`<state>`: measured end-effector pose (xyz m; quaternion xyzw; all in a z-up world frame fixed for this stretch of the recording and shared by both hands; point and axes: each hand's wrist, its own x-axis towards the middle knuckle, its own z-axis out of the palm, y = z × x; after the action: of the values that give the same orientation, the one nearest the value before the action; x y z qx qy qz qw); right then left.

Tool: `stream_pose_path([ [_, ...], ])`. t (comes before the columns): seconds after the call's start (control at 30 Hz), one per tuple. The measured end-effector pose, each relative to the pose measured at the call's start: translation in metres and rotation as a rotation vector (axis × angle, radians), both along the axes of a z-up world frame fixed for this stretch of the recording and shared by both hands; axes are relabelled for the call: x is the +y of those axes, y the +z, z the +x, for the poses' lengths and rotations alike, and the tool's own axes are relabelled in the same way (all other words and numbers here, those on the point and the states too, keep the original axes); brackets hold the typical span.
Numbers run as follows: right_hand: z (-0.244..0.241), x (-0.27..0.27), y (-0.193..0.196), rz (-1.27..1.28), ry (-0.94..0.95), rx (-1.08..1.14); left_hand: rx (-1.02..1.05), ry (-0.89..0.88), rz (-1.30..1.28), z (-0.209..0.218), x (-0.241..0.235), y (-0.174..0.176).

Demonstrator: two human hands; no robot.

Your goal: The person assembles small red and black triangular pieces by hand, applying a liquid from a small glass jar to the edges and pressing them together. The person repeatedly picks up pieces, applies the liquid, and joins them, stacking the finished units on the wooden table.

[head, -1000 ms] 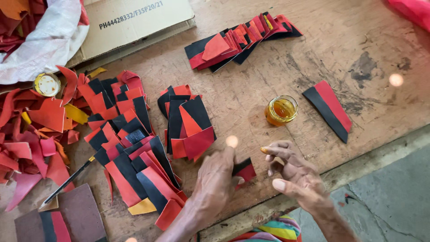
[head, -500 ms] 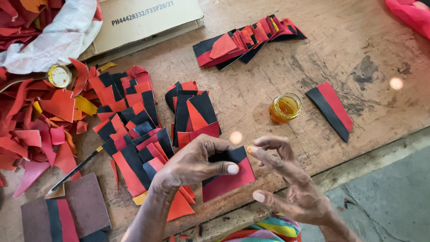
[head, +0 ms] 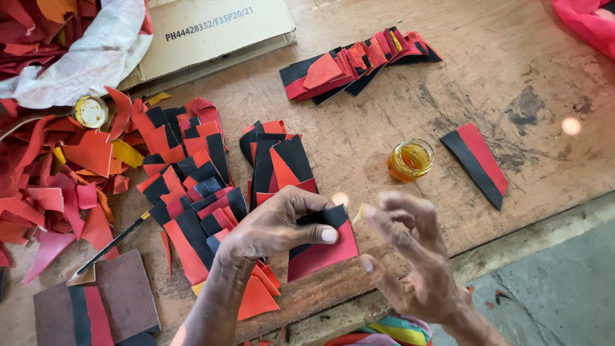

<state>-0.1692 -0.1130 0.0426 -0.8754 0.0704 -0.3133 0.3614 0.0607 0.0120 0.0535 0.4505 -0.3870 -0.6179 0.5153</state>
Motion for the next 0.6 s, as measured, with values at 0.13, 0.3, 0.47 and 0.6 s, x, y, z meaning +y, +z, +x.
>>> stream_pose_path([
  [0.13,0.013,-0.004,0.001,-0.004,0.143,-0.088,0.024,0.023,0.023,-0.001,-0.002,0.0],
  [0.3,0.0,0.007,0.011,-0.007,0.147,-0.035,0.022,0.082,-0.008,0.01,0.0,0.005],
  [0.47,0.0,0.007,0.0,-0.011,0.1,-0.002,-0.018,0.074,0.016,0.008,-0.003,0.005],
  [0.6,0.015,-0.004,-0.01,-0.033,0.13,0.003,-0.052,0.008,0.005,0.001,-0.003,0.007],
])
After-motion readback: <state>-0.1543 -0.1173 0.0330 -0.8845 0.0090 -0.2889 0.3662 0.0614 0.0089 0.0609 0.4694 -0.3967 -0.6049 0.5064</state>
